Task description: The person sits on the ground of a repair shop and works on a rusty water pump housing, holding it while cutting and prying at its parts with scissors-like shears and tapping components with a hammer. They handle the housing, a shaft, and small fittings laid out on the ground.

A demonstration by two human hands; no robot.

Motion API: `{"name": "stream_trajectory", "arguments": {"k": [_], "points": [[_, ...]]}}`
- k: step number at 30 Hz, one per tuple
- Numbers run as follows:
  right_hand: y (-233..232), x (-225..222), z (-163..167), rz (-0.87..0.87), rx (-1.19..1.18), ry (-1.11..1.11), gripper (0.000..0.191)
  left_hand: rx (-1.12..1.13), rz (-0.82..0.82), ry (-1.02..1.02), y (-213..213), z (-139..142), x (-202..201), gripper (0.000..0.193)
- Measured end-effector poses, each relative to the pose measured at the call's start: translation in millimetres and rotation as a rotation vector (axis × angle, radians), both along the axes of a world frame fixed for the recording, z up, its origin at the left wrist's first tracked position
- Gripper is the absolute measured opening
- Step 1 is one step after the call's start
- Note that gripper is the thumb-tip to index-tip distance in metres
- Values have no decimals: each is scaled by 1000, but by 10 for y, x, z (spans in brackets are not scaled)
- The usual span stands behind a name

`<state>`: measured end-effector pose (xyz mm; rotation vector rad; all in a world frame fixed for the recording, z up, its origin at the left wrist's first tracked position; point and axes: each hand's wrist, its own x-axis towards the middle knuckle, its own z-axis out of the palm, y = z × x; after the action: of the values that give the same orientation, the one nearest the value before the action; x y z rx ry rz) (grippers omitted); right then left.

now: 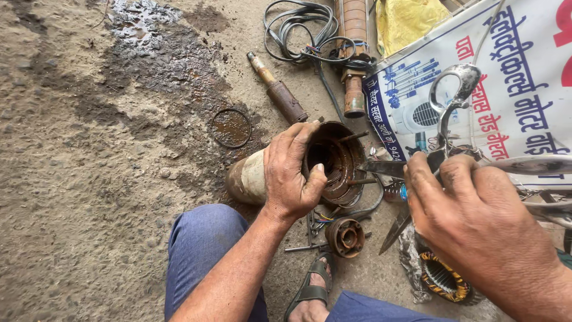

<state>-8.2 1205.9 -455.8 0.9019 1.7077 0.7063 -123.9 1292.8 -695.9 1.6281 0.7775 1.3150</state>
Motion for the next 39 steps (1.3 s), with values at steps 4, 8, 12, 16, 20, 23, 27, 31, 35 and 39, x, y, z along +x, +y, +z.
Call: {"name": "stream_trajectory", "arguments": {"k": [4,8,12,16,20,23,27,31,35,39], "points": [[-48,44,-47,60,70,22,40,-4,8,7,-10,-6,49,66],[-120,155,-61,-38,101,94,46,-21,3,23,-4,-6,103,68],[-187,291,-58,-260,44,124,54,-3,7,50,7,-13,144,69],[-258,369,-40,-345,74,158,60,1,13,31,-4,-32,134,67],[-334,446,86,-354,169,139,60,0,32,33,-14,-30,98,65],[-409,468,134,-419,220,149,57,7,31,6,-3,-9,90,67],[-483,415,43,-371,184,122,49,14,38,22,0,4,106,65],[-420,328,-61,-277,167,139,49,-3,28,17,-26,-16,128,65],[-305,227,-86,-335,144,131,53,0,28,18,-36,-30,153,66],[-239,128,-106,-316,174,155,54,-5,12,17,-24,-21,173,66]]}}
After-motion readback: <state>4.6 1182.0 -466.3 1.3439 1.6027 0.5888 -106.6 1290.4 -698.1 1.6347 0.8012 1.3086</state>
